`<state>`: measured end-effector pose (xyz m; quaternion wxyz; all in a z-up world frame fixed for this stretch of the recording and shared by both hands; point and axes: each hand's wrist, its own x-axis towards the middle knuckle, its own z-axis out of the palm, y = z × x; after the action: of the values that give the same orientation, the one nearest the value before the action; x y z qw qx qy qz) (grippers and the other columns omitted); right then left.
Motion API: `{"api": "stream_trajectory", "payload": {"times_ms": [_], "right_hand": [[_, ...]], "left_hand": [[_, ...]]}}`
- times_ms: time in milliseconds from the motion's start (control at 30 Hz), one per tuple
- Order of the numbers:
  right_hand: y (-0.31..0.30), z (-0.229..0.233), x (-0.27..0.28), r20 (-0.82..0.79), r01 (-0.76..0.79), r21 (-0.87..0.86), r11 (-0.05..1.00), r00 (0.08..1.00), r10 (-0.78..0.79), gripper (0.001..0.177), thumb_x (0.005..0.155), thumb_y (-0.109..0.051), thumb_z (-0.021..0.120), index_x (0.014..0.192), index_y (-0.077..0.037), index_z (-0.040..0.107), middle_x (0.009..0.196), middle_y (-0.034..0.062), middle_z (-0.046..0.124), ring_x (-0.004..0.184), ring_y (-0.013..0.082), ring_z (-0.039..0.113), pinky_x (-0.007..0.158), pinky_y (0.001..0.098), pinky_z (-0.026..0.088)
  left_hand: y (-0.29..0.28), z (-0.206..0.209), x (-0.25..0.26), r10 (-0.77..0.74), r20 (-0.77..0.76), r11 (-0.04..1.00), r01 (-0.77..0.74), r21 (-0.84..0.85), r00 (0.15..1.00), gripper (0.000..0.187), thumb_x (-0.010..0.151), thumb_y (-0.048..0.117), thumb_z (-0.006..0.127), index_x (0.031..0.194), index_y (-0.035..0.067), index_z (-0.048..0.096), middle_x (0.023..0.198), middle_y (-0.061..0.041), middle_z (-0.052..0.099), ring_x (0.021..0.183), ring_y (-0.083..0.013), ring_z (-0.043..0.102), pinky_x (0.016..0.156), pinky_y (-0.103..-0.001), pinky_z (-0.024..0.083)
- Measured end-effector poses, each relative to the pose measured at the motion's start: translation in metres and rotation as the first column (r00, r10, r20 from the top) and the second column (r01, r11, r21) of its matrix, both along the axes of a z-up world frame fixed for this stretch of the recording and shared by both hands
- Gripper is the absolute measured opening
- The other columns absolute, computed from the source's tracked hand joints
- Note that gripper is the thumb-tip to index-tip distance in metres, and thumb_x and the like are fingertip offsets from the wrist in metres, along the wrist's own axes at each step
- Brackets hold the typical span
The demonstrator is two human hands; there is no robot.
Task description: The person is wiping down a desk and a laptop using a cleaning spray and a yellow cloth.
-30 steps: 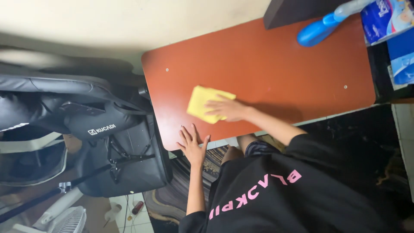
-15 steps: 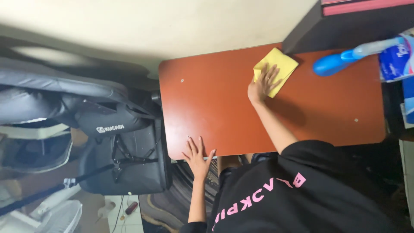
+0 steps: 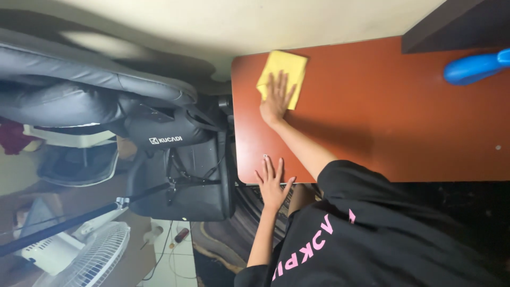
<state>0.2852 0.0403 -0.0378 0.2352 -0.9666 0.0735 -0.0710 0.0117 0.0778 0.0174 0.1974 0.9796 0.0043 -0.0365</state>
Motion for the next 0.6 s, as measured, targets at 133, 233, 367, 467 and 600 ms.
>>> {"api": "stream_trajectory", "payload": {"times_ms": [133, 233, 367, 467, 600], "right_hand": [[0.026, 0.014, -0.02, -0.084, -0.308, -0.099, 0.946, 0.95, 0.3, 0.088, 0.089, -0.015, 0.067, 0.166, -0.016, 0.023, 0.174, 0.015, 0.007, 0.16, 0.0295, -0.002, 0.124, 0.058, -0.012], [0.018, 0.021, -0.032, -0.105, -0.537, -0.081, 0.84, 0.842, 0.529, 0.087, 0.087, -0.012, 0.066, 0.164, -0.018, 0.027, 0.173, 0.0125, 0.012, 0.16, 0.0277, 0.001, 0.125, 0.0572, -0.009], [-0.008, 0.033, -0.051, -0.101, -0.834, -0.07, 0.547, 0.552, 0.828, 0.084, 0.084, -0.01, 0.065, 0.161, -0.021, 0.035, 0.172, 0.0096, 0.02, 0.16, 0.025, 0.01, 0.126, 0.0575, -0.003], [-0.037, 0.021, -0.074, -0.066, -0.907, -0.064, 0.415, 0.419, 0.906, 0.079, 0.085, -0.01, 0.065, 0.159, -0.024, 0.04, 0.171, 0.0048, 0.024, 0.16, 0.0215, 0.015, 0.128, 0.0551, 0.002], [-0.091, 0.041, -0.096, -0.036, -0.931, 0.027, 0.363, 0.362, 0.931, 0.075, 0.087, -0.016, 0.067, 0.157, -0.026, 0.042, 0.169, 0.001, 0.025, 0.158, 0.0203, 0.017, 0.129, 0.0525, 0.004]], "left_hand": [[0.003, -0.002, -0.004, -0.021, -0.002, 0.999, 0.021, -0.026, 1.0, 0.083, 0.093, 0.059, 0.064, 0.161, 0.02, 0.037, 0.168, -0.025, 0.02, 0.157, -0.0397, 0.02, 0.121, -0.066, 0.012], [0.003, -0.007, -0.006, -0.03, 0.006, 0.998, 0.03, -0.052, 1.0, 0.082, 0.093, 0.058, 0.064, 0.161, 0.02, 0.037, 0.169, -0.025, 0.019, 0.157, -0.0396, 0.019, 0.121, -0.066, 0.012], [0.002, -0.002, -0.006, -0.019, -0.012, 0.997, 0.018, -0.077, 1.0, 0.079, 0.093, 0.056, 0.064, 0.16, 0.021, 0.038, 0.168, -0.024, 0.018, 0.156, -0.0393, 0.019, 0.12, -0.065, 0.012], [0.0, -0.015, -0.008, -0.016, 0.017, 0.998, 0.017, -0.061, 1.0, 0.075, 0.099, 0.05, 0.06, 0.162, 0.018, 0.035, 0.17, -0.023, 0.02, 0.157, -0.0379, 0.02, 0.123, -0.062, 0.012], [-0.002, -0.032, -0.011, 0.017, 0.069, 0.998, -0.013, -0.063, 0.997, 0.076, 0.1, 0.048, 0.056, 0.162, 0.011, 0.031, 0.169, -0.021, 0.024, 0.157, -0.0361, 0.021, 0.124, -0.06, 0.011]]}}
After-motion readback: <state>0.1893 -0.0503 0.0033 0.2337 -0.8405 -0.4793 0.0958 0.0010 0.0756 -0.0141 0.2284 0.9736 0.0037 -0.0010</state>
